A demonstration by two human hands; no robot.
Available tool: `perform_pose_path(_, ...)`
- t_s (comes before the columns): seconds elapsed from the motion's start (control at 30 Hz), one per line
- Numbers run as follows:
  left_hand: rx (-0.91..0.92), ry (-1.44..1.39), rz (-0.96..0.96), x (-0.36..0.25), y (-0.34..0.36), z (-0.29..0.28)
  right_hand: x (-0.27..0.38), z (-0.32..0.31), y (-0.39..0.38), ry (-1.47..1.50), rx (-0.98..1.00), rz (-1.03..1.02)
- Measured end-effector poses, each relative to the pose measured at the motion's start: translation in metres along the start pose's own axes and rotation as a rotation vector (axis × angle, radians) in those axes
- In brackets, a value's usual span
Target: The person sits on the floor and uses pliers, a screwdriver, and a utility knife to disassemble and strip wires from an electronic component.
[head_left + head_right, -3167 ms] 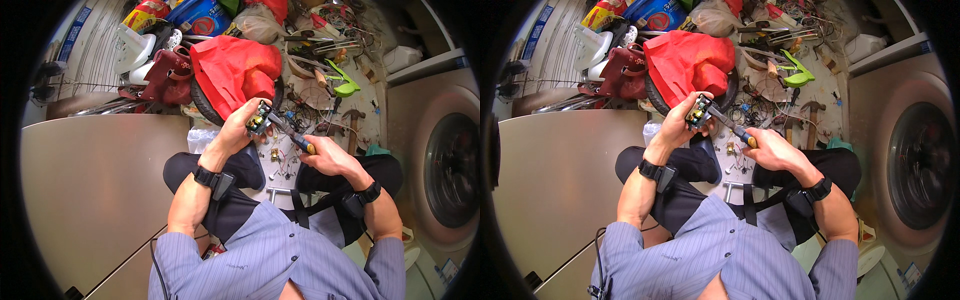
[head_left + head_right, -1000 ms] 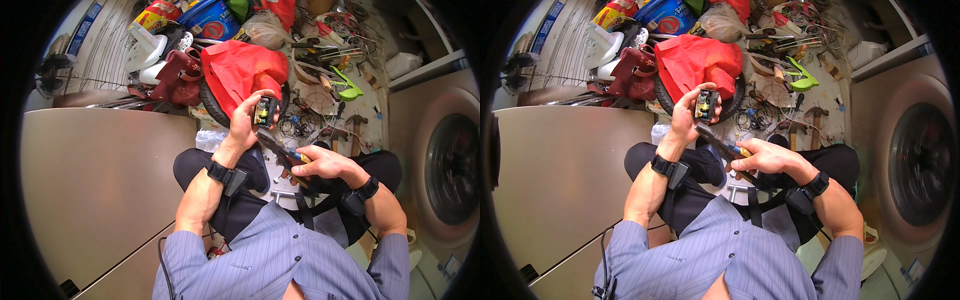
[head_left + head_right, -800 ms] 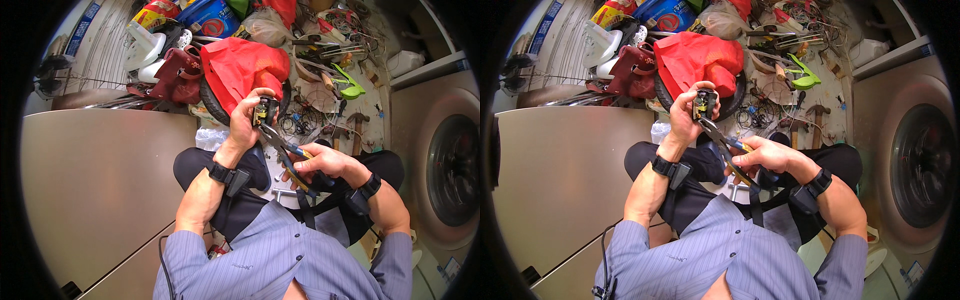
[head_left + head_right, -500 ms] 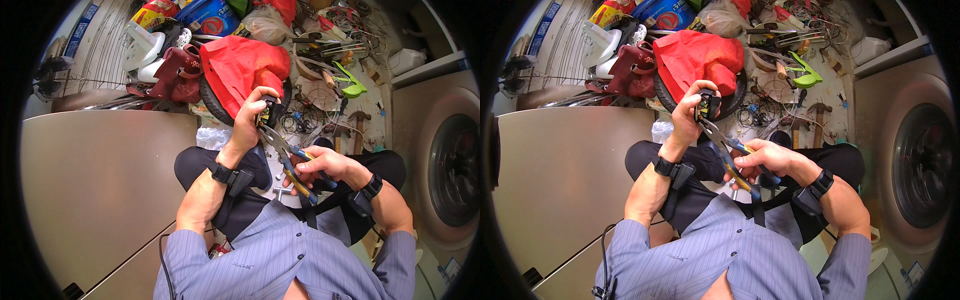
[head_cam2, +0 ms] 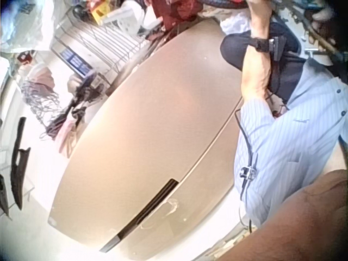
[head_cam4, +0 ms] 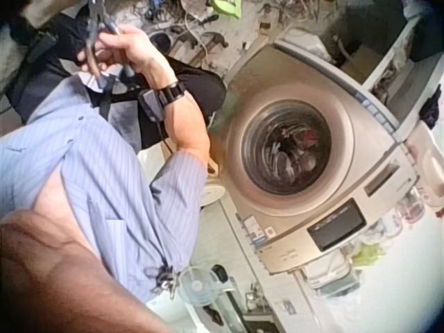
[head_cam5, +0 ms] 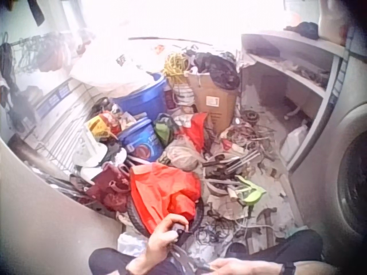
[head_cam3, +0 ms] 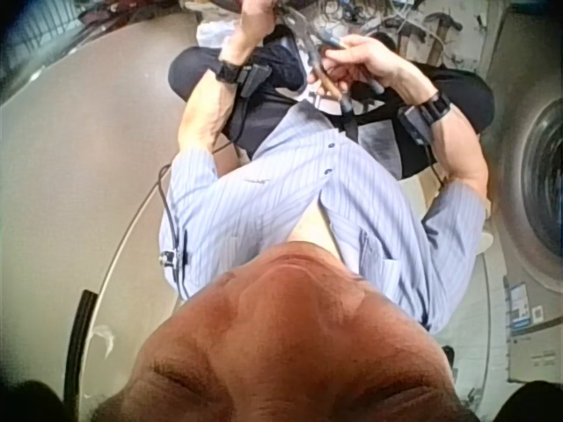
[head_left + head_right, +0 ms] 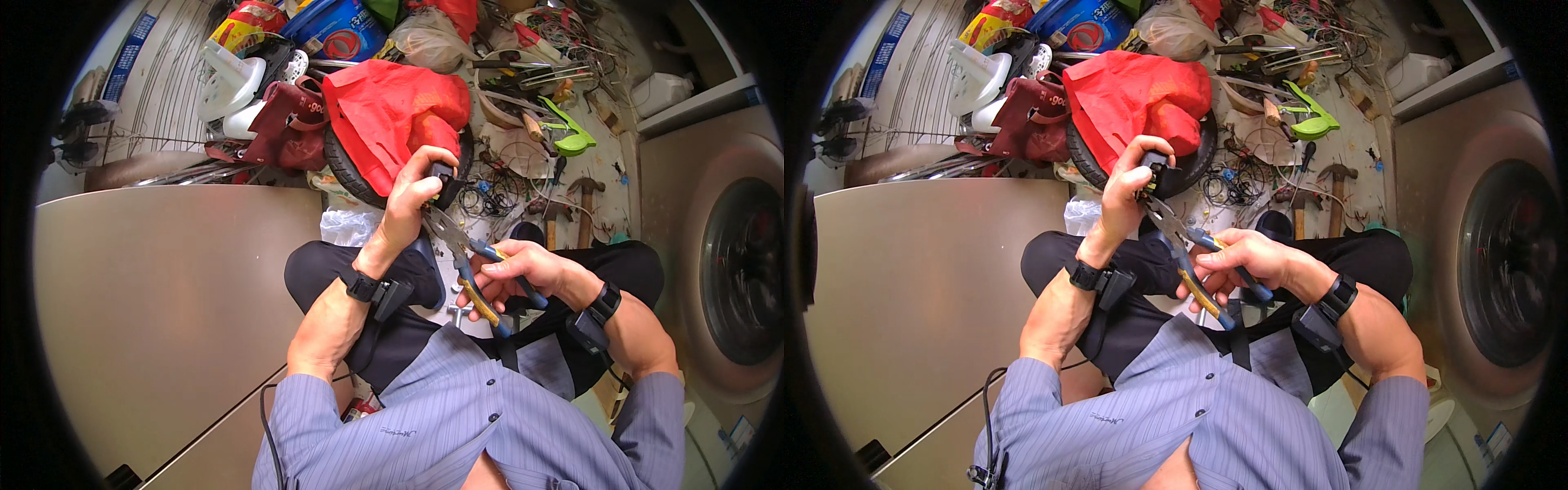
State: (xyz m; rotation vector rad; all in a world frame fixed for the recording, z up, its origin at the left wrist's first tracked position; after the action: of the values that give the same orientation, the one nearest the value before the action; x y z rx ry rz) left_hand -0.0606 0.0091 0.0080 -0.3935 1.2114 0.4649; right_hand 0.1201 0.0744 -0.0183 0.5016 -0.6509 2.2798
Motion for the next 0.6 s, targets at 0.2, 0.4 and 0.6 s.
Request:
perform_pose_path(0.2,-0.011,-0.030,0.014,0.000,-0.003,0.005,-0.005,0.001,0.002,0.021,0.055,-0.036)
perform_pose_path(0.4,-0.019,-0.070,0.068,0.004,0.000,-0.002,0.000,0.001,0.002,0.116,0.088,-0.031)
perform_pose_path(0.6,-0.050,-0.118,0.090,0.005,-0.003,-0.002,-0.002,0.001,0.003,0.133,0.095,-0.018)
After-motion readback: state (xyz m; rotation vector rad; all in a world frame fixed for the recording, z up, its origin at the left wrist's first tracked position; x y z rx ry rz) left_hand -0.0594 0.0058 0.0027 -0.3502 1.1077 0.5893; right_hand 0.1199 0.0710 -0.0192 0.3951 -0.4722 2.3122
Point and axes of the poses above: each hand's wrist, its own y-axis towards the middle knuckle, its own z-axis out of the palm, x = y × z, the point moved 6 cm from there along y, towards the middle knuckle, and after that the axes turned 10 degrees about -y, right-handed, at the moved point
